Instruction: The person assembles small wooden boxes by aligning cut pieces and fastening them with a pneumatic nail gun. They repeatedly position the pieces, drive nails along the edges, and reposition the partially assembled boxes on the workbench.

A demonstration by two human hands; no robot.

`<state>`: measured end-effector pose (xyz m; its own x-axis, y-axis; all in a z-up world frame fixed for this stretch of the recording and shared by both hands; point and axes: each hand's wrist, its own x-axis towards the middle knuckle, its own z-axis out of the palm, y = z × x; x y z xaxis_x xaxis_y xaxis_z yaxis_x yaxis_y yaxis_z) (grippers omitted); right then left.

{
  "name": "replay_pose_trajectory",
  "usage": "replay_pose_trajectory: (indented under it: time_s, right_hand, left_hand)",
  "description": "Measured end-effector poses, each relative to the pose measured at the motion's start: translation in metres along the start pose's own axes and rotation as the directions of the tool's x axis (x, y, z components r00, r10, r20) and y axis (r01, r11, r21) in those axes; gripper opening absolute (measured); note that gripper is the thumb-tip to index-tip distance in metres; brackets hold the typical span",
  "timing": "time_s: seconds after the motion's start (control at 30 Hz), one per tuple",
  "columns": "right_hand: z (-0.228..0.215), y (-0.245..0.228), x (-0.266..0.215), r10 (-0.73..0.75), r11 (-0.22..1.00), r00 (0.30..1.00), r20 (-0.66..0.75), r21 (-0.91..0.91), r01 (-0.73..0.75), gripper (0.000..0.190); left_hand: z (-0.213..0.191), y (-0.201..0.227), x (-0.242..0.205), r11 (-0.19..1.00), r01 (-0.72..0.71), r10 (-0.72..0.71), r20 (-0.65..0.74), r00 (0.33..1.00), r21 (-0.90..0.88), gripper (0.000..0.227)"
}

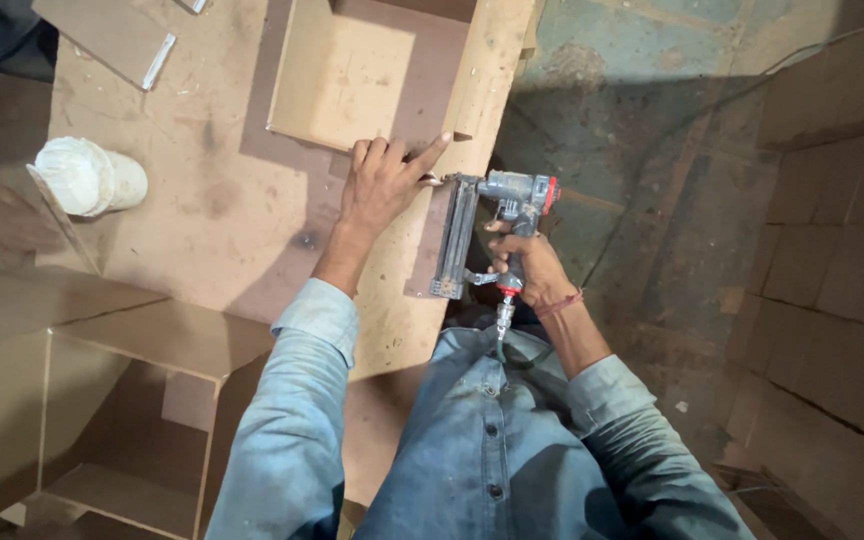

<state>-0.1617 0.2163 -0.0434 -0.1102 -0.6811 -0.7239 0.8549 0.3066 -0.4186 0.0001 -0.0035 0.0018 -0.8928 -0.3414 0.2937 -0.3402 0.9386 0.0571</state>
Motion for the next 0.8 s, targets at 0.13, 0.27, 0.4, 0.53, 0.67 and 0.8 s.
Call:
replay_pose_trajectory:
  time_s: [0.13,0.27,0.4,0.53,0.67,0.8]
  right_hand:
    - [0.002,-0.003,-0.010,-0.008,0.999,1.000,-0.005,-0.033,0.008,0.036]
    - [0.007,-0.004,-0.011,-0.021,0.999,0.999,0.036,-0.026,0.022,0.034]
    - [0.009,-0.004,-0.017,-0.044,0.998,0.998,0.047,-0.042,0.046,0.033]
    - [0.013,-0.011,-0.021,-0.069,0.995,0.997,0.028,-0.070,0.070,0.034]
    - [0.018,-0.013,-0.029,-0.104,0.989,0.994,0.039,-0.099,0.107,0.035]
    - [0.021,-0.016,-0.030,-0.117,0.986,0.993,0.020,-0.114,0.118,0.036]
  left_hand:
    - [-0.002,-0.002,-0.003,0.999,-0.024,0.025,0.031,0.999,-0.026,0.072]
    - [-0.004,-0.005,-0.001,0.999,-0.005,0.009,0.100,0.995,-0.043,0.071]
    - [-0.010,-0.006,-0.004,0.998,-0.016,0.024,0.137,0.990,-0.063,0.070]
    - [-0.016,-0.010,0.001,0.952,0.071,-0.012,0.199,0.980,-0.296,0.060]
    - [-0.021,-0.010,0.006,0.867,0.202,-0.127,0.190,0.974,-0.456,0.050]
    - [-0.022,-0.007,0.007,0.838,0.233,-0.160,0.186,0.969,-0.493,0.049]
